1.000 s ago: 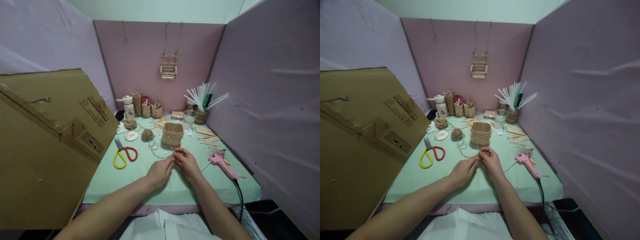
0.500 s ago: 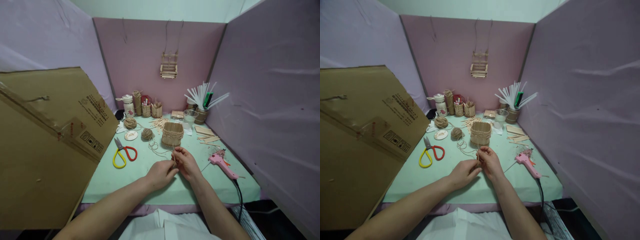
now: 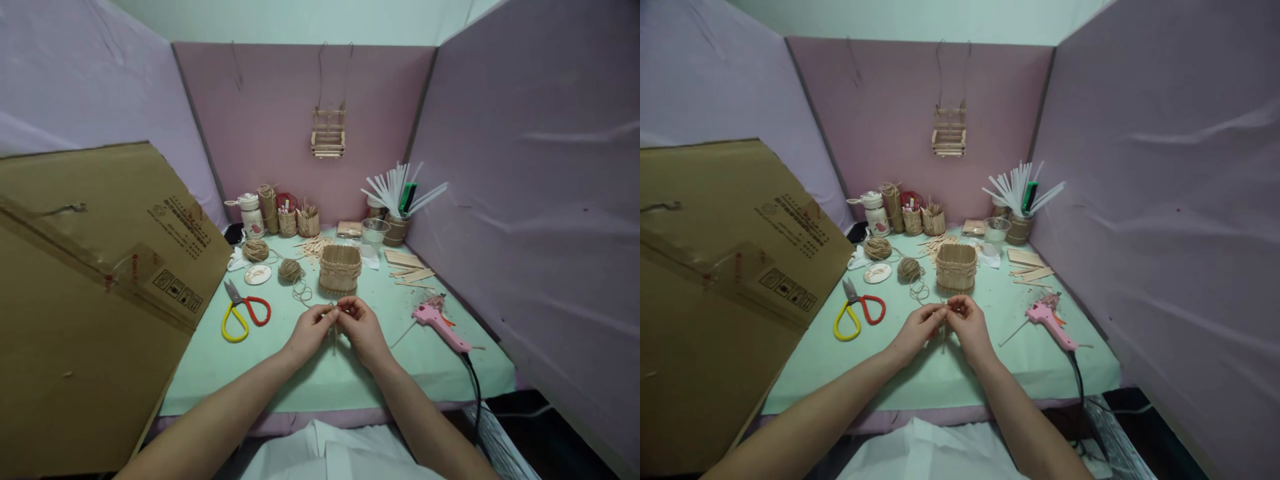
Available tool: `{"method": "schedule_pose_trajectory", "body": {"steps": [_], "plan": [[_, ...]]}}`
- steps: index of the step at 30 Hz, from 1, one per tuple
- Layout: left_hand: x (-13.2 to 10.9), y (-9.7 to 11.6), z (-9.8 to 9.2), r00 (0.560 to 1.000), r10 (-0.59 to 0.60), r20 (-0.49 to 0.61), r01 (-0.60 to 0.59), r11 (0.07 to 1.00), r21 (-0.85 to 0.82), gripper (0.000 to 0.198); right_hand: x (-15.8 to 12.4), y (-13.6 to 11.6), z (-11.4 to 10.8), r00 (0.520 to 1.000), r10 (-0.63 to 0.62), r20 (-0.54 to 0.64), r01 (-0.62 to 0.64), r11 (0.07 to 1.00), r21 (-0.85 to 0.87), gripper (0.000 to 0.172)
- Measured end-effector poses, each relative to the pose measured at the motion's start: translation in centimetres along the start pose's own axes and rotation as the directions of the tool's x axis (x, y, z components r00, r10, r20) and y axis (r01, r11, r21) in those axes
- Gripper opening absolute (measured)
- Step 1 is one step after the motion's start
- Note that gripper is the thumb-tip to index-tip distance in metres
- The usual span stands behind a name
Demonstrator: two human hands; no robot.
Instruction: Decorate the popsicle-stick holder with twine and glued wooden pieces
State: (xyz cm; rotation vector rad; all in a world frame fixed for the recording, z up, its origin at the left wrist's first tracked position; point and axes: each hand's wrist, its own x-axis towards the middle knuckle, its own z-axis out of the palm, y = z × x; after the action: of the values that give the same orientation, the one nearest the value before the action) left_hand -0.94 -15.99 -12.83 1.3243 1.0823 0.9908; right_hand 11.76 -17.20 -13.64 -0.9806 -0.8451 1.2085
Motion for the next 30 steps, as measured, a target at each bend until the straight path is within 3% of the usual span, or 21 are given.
{"method": "schedule_pose_trajectory", "body": {"steps": [6, 10, 18, 24, 30], "plan": [[0.3, 0.2, -0.2, 0.999, -0.052, -0.01, 0.049, 0.979, -0.196, 0.045, -0.2, -0.1, 0.2, 1.0, 0.03, -0.006, -0.03, 0.999, -0.027, 0.037], [0.4, 0.2, -0.3, 0.997, -0.061, -0.044, 0.048, 0.97, -0.24, 0.041, -0.2, -0.2, 0.1, 0.999, 0.03, -0.033, -0.031, 0.999, -0.032, 0.034], [0.3, -0.1, -0.3, 1.0, -0.029, 0.007, 0.029, 0.994, -0.103, 0.033, 0.2, -0.4, -0.4, 0.992, -0.015, -0.126, 0.016, 1.0, 0.006, 0.028], [0.5, -0.4, -0.2, 0.994, 0.086, 0.069, -0.089, 0.995, 0.035, 0.025, 0.5, -0.3, -0.7, 0.99, -0.007, -0.144, 0.011, 1.0, 0.028, 0.026], [0.2, 0.4, -0.1, 0.992, -0.081, 0.093, 0.09, 0.991, -0.097, 0.026, 0.7, -0.6, -1.2, 0.991, 0.007, -0.132, -0.003, 1.0, 0.03, 0.022]]}}
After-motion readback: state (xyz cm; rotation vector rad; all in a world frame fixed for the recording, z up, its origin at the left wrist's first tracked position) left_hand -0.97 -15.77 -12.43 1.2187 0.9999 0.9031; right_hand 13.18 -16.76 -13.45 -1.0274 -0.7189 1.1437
